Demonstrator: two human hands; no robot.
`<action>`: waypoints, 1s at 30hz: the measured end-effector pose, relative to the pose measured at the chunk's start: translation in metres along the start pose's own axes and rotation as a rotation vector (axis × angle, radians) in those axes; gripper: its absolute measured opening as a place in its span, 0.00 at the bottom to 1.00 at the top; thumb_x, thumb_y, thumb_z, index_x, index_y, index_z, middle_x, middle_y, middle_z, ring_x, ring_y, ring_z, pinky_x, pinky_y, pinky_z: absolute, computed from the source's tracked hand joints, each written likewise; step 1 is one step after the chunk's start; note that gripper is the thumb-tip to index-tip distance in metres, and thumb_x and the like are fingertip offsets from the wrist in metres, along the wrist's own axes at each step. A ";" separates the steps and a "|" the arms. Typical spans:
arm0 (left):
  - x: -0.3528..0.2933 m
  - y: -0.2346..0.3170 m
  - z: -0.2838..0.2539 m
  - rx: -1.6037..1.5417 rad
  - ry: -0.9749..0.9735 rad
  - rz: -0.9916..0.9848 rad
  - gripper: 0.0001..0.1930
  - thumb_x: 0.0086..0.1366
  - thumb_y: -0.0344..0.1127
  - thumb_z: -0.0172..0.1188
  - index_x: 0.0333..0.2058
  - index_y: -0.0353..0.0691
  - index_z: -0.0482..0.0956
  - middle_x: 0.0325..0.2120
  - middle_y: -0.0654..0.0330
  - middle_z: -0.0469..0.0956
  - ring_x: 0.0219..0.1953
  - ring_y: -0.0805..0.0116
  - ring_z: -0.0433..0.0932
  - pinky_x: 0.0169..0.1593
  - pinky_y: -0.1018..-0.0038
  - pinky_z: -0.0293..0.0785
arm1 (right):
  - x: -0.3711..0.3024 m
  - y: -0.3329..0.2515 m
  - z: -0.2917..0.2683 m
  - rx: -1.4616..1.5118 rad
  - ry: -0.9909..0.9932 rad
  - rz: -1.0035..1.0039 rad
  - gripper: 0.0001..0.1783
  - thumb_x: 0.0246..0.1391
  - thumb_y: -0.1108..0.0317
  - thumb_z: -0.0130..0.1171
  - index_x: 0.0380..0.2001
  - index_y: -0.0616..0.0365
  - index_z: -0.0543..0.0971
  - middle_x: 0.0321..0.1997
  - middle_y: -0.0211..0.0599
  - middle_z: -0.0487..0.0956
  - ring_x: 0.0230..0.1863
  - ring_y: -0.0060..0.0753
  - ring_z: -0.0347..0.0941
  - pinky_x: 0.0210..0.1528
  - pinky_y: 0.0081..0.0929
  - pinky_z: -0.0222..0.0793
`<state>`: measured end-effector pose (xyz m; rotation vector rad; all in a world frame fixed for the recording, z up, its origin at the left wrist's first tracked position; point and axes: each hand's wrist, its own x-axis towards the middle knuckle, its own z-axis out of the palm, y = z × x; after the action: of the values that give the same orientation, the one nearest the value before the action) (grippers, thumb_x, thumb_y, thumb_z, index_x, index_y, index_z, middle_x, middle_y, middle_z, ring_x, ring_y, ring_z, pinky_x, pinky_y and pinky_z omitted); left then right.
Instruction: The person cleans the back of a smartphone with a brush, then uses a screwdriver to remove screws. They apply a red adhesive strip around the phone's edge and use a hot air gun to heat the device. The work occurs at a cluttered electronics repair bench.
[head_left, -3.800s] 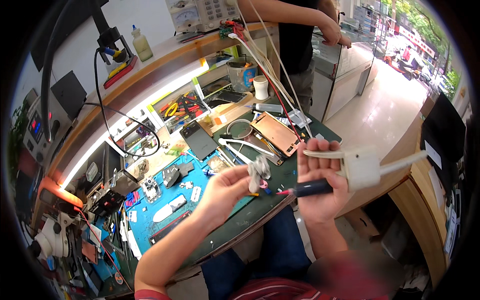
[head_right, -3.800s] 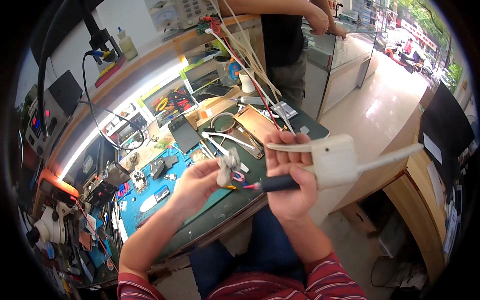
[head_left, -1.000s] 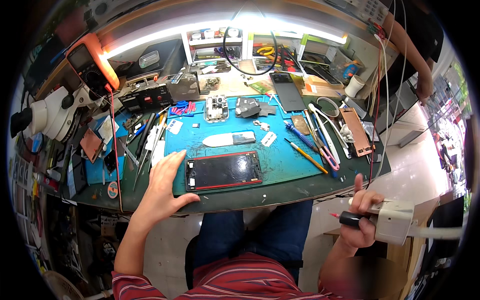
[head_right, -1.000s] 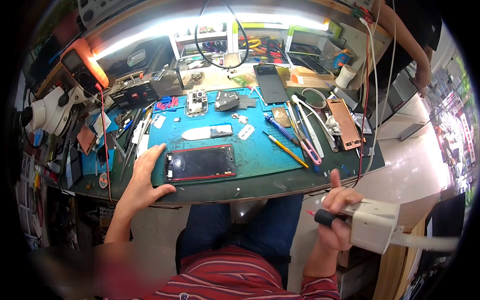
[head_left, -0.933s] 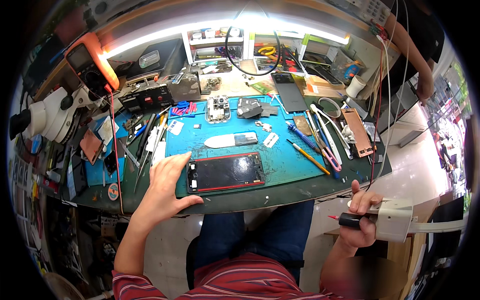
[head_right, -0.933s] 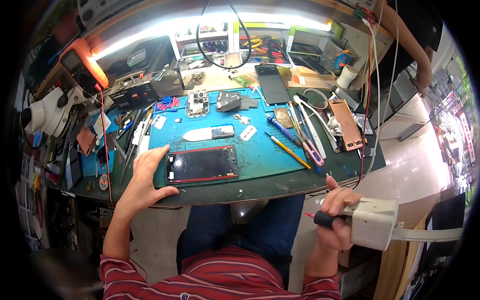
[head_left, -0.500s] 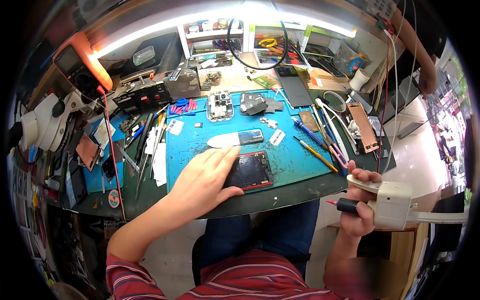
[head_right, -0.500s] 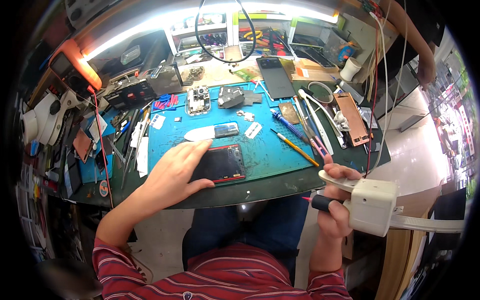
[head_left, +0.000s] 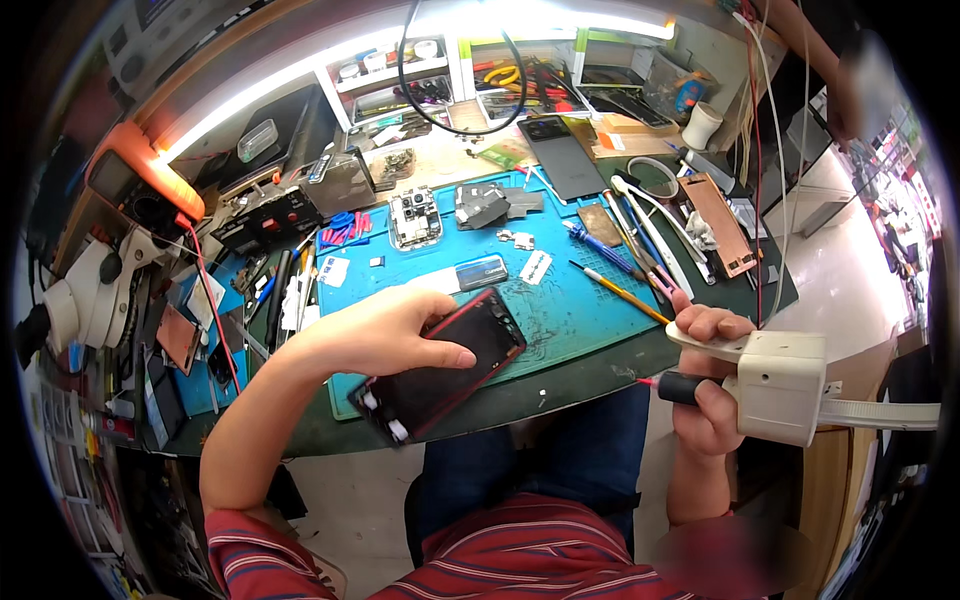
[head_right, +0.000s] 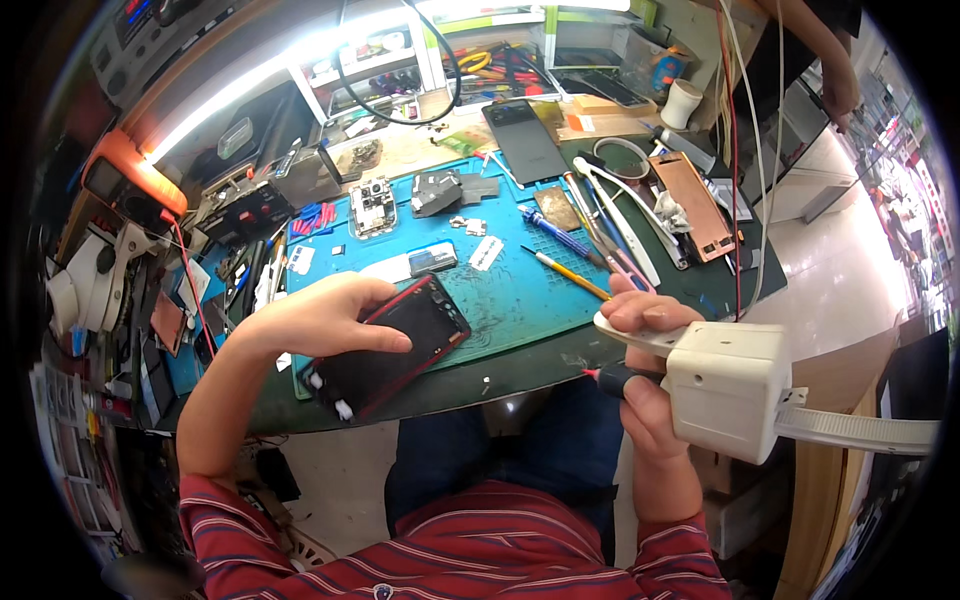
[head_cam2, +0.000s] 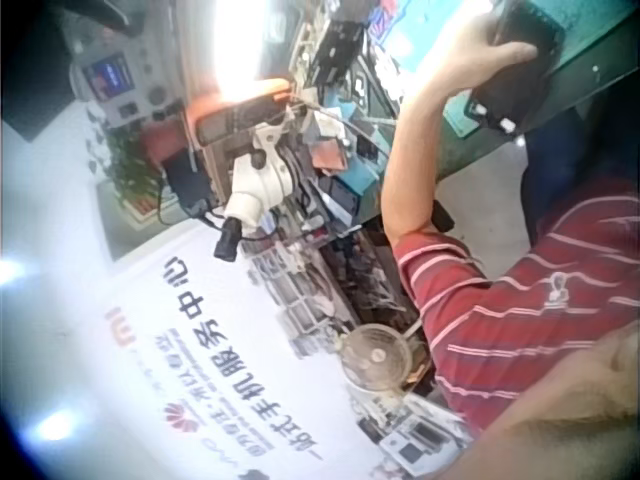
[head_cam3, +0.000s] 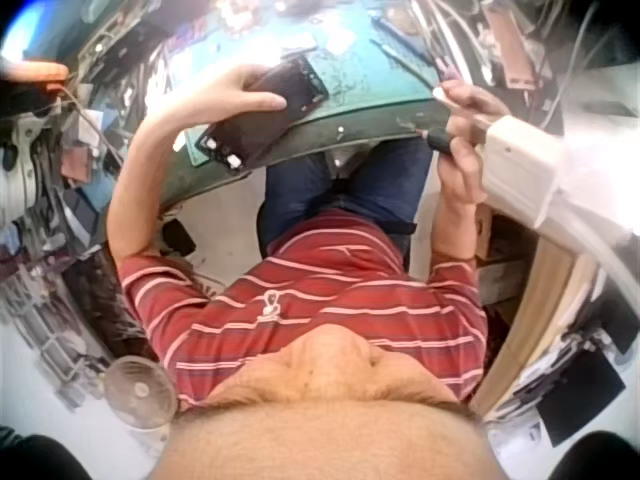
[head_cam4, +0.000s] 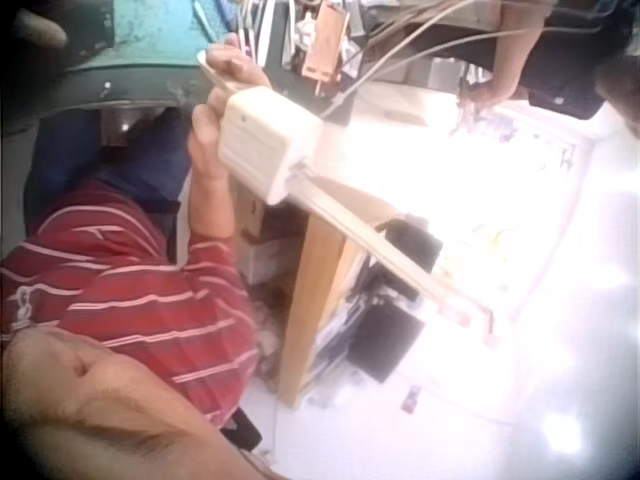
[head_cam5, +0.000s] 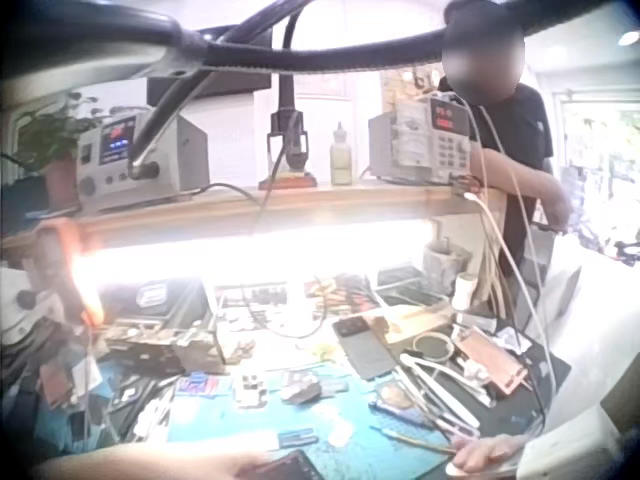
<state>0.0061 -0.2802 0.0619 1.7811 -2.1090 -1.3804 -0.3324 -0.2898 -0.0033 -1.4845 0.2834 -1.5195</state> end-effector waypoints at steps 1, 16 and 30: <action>-0.001 -0.006 0.004 -0.165 -0.022 0.018 0.25 0.69 0.47 0.70 0.52 0.30 0.79 0.40 0.55 0.85 0.41 0.65 0.83 0.47 0.68 0.80 | 0.001 -0.003 0.000 0.011 0.019 -0.008 0.32 0.45 0.74 0.58 0.58 0.55 0.72 0.56 0.47 0.78 0.60 0.49 0.74 0.80 0.63 0.47; -0.028 -0.037 0.057 -1.037 -0.045 -0.104 0.26 0.76 0.30 0.60 0.67 0.26 0.65 0.52 0.53 0.82 0.50 0.71 0.83 0.53 0.73 0.83 | 0.034 0.029 0.064 0.044 -0.033 0.273 0.33 0.54 0.67 0.66 0.64 0.52 0.71 0.56 0.40 0.77 0.63 0.48 0.72 0.76 0.61 0.54; -0.027 -0.044 0.057 -1.106 -0.100 -0.117 0.26 0.76 0.31 0.61 0.66 0.27 0.63 0.44 0.51 0.85 0.42 0.72 0.86 0.42 0.76 0.85 | 0.051 0.057 0.093 0.112 -0.287 0.210 0.13 0.63 0.75 0.66 0.45 0.47 0.74 0.38 0.30 0.77 0.43 0.36 0.76 0.53 0.45 0.77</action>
<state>0.0171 -0.2218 0.0125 1.3257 -0.8461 -2.0667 -0.2159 -0.3165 0.0098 -1.5100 0.1734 -1.1227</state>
